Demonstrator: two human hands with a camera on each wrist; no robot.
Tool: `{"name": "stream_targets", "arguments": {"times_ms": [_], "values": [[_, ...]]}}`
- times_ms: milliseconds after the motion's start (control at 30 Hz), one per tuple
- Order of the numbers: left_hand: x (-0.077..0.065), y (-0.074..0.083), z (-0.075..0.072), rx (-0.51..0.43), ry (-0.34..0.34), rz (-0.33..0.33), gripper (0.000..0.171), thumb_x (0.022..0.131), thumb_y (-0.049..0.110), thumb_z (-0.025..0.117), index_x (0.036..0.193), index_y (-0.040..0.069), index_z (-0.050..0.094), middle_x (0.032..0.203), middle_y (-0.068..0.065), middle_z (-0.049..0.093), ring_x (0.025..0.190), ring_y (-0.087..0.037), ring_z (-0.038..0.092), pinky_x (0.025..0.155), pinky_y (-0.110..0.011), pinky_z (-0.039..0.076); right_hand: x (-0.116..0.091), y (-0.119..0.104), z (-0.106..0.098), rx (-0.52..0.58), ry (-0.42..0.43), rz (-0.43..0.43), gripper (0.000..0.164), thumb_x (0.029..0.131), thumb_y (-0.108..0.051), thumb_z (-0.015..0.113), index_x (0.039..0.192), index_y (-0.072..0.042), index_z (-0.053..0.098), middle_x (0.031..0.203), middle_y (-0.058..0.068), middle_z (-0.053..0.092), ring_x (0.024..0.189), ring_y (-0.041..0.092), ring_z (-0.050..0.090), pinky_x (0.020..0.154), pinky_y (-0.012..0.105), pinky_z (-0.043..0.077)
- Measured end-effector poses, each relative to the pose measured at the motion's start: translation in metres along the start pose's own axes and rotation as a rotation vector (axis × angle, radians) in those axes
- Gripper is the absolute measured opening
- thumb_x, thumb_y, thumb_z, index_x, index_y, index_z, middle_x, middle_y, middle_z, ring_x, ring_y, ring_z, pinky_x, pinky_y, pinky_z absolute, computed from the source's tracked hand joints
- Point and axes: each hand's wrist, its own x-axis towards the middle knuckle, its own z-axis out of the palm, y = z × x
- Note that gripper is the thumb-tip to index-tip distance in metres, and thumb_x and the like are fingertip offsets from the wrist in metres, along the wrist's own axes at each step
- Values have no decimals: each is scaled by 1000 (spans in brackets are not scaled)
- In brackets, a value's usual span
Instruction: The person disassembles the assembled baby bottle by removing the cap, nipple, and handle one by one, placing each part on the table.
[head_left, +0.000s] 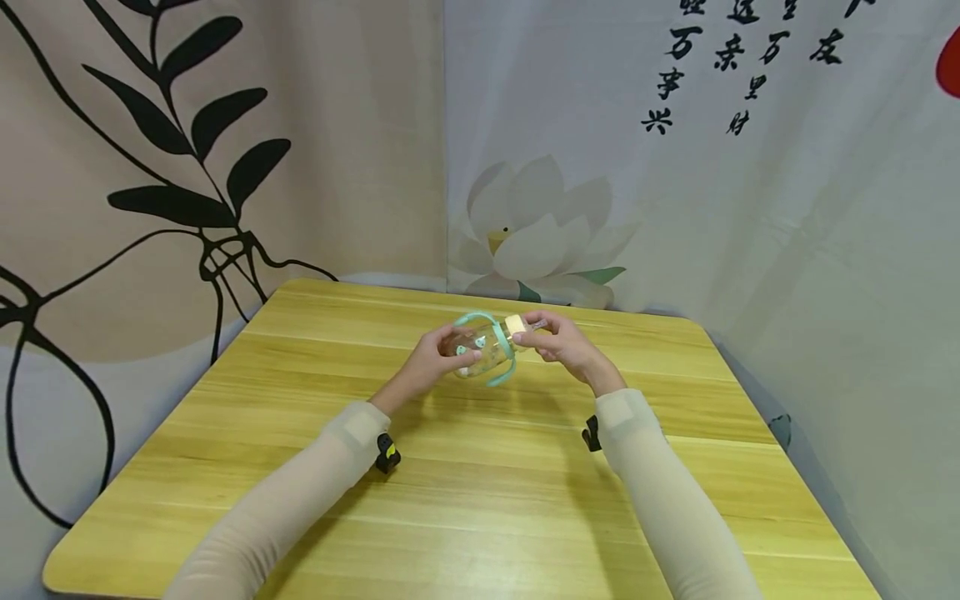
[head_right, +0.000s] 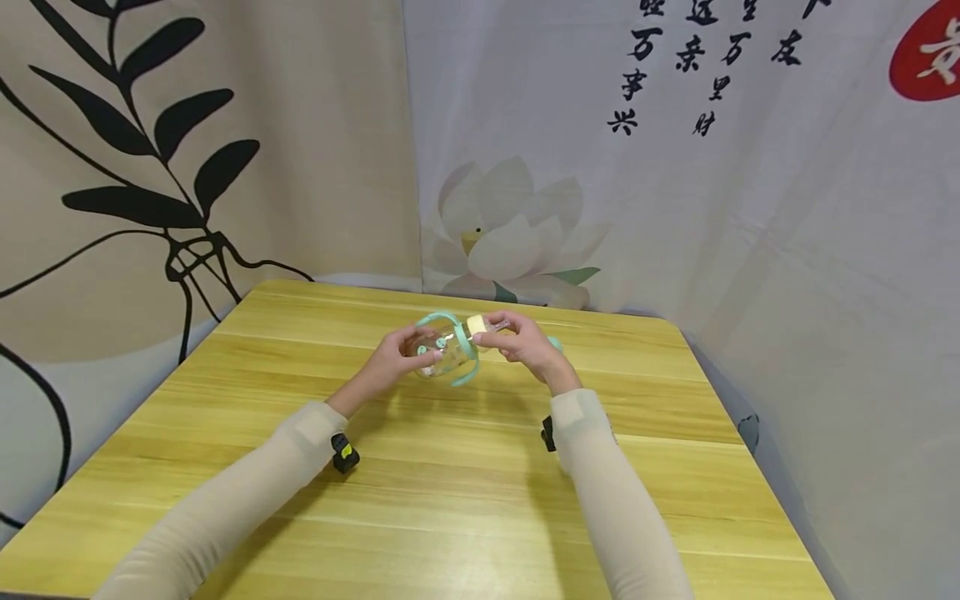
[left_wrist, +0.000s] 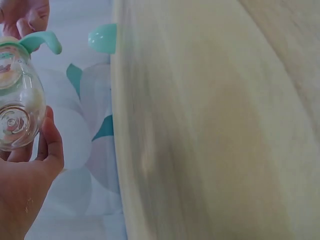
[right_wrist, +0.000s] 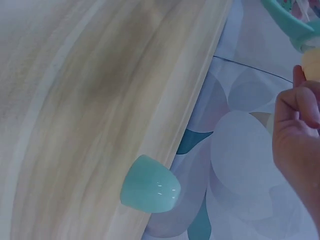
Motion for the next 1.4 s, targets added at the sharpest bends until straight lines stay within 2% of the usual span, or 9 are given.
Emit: {"name": "stream_targets", "arguments": {"times_ms": [200,367,600,800,933,1100,1267,1333,1400], "values": [[-1,-1,1,1,4,-11,49,100,22,75,145,8,61,139,-16,66,117,-27,67,80,-28,57,0,4,1,33,-1,-2,49,99,-25,75,142,-9,59,131,9,55,64,10,40,67,24,40],[0,0,-1,11,-2,-14,50,101,25,75,146,9,60,141,-14,65,120,-29,67,83,-30,57,0,2,0,39,10,-9,53,98,-25,75,145,-10,56,129,7,55,63,11,39,68,25,39],[0,-3,-8,24,26,-21,58,102,27,74,151,4,54,147,-13,62,126,-30,64,91,-32,56,-2,-8,-5,45,63,-56,53,100,-23,73,145,-6,52,111,6,54,66,10,40,66,24,39],[-1,-4,-9,27,24,-26,51,103,27,73,147,8,58,149,-11,61,132,-32,61,102,-43,55,-3,-17,-17,188,168,-148,38,103,-16,67,138,-9,55,101,1,53,63,8,40,57,20,34],[-2,-5,-9,0,17,-23,51,103,26,72,147,6,57,153,-13,58,138,-34,57,110,-52,50,-3,-21,-24,266,266,-218,26,105,-18,65,129,-11,59,91,-3,52,65,8,40,55,19,32],[-2,-6,-7,-15,8,-28,52,102,28,72,147,6,57,153,-13,58,143,-34,53,115,-54,46,-3,-24,-31,328,382,-263,13,105,-25,67,113,-16,61,99,-1,53,69,9,43,54,18,31],[-1,-7,-5,-6,15,-35,55,102,32,73,147,6,57,152,-11,59,144,-32,52,118,-54,43,-5,-17,-36,269,412,-242,15,105,-28,69,107,-15,61,97,-3,54,68,8,43,57,17,34],[-1,-7,-4,-4,16,-31,56,102,33,73,148,4,56,153,-11,59,145,-32,52,118,-54,43,-5,-10,-38,211,403,-206,18,105,-28,69,112,-13,64,93,-3,53,70,10,43,62,19,37],[-1,-7,-4,-9,15,-29,56,103,32,72,148,4,56,153,-10,59,145,-31,52,119,-53,43,-5,-2,-38,116,396,-167,26,105,-30,68,120,-9,65,98,-3,53,76,12,44,71,23,42]]}}
